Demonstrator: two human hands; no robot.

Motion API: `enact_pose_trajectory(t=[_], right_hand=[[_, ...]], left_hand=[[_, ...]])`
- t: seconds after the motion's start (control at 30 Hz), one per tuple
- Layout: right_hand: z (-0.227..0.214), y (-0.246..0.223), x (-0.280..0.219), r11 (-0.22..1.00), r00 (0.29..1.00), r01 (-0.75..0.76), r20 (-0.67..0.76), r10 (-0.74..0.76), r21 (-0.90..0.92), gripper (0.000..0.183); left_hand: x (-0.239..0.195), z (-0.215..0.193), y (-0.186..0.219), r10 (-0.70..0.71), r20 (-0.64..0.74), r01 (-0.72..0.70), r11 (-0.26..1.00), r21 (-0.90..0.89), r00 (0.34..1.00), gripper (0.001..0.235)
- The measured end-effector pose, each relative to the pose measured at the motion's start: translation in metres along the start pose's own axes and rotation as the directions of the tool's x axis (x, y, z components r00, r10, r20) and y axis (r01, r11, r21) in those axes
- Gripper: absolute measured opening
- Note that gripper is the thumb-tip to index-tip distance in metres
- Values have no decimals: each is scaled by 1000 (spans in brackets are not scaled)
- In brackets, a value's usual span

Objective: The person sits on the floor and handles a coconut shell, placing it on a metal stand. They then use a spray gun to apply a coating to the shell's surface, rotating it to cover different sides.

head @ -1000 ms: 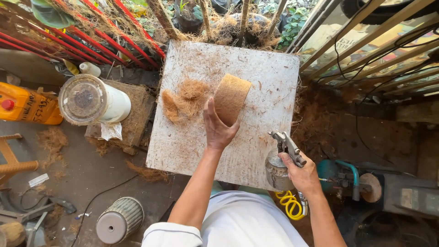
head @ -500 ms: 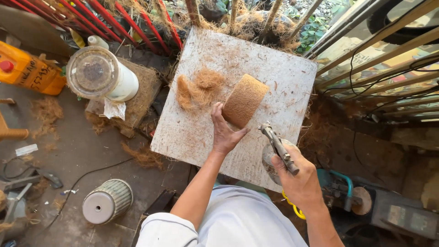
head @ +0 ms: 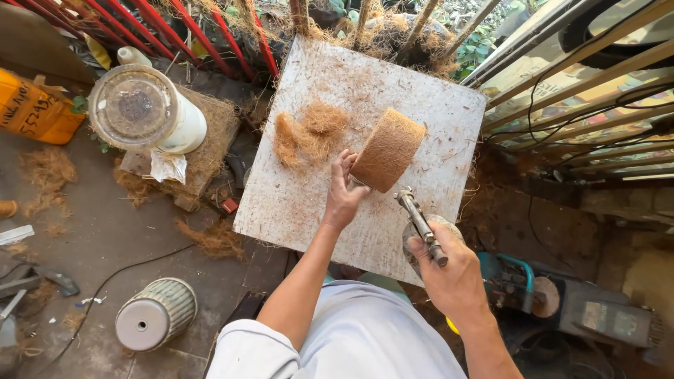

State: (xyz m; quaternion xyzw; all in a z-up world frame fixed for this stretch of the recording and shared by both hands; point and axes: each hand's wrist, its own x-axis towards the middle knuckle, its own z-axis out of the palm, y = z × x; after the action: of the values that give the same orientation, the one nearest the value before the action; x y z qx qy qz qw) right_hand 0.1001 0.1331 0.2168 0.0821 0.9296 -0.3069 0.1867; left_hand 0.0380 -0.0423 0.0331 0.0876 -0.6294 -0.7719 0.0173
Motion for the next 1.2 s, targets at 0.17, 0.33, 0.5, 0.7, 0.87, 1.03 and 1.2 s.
enact_pose_trajectory(t=[0.17,0.33,0.5,0.7,0.87,1.03,1.2], right_hand=[[3,-12,-5,997,997,-58,-48,60,55,53],[18,-10,-9,993,994,-93,-54,97,70,43],[33,-12,-15,999,999,32,-36,-31,30,39],[17,-42,-18,952,957,-287,5,288,107,51],[28,-39,-24,963,966,-243,-60,251,116,53],[40,-37,-27,986,986,-135,-82,143,96,50],[21,-63,-23,907,914,-394,-42,403,149,52]], left_hand=[[12,-19,-15,-146,-1,141,958,-250,989,66],[16,-27,-7,-246,28,244,924,-294,969,64],[18,-34,-7,-312,91,325,907,-269,946,68],[24,-42,-7,-332,132,354,912,-205,934,63],[25,-47,-12,-277,159,306,931,-201,948,59],[25,-46,-9,-315,190,335,938,-87,930,61],[24,-41,-14,-250,156,277,944,-180,955,41]])
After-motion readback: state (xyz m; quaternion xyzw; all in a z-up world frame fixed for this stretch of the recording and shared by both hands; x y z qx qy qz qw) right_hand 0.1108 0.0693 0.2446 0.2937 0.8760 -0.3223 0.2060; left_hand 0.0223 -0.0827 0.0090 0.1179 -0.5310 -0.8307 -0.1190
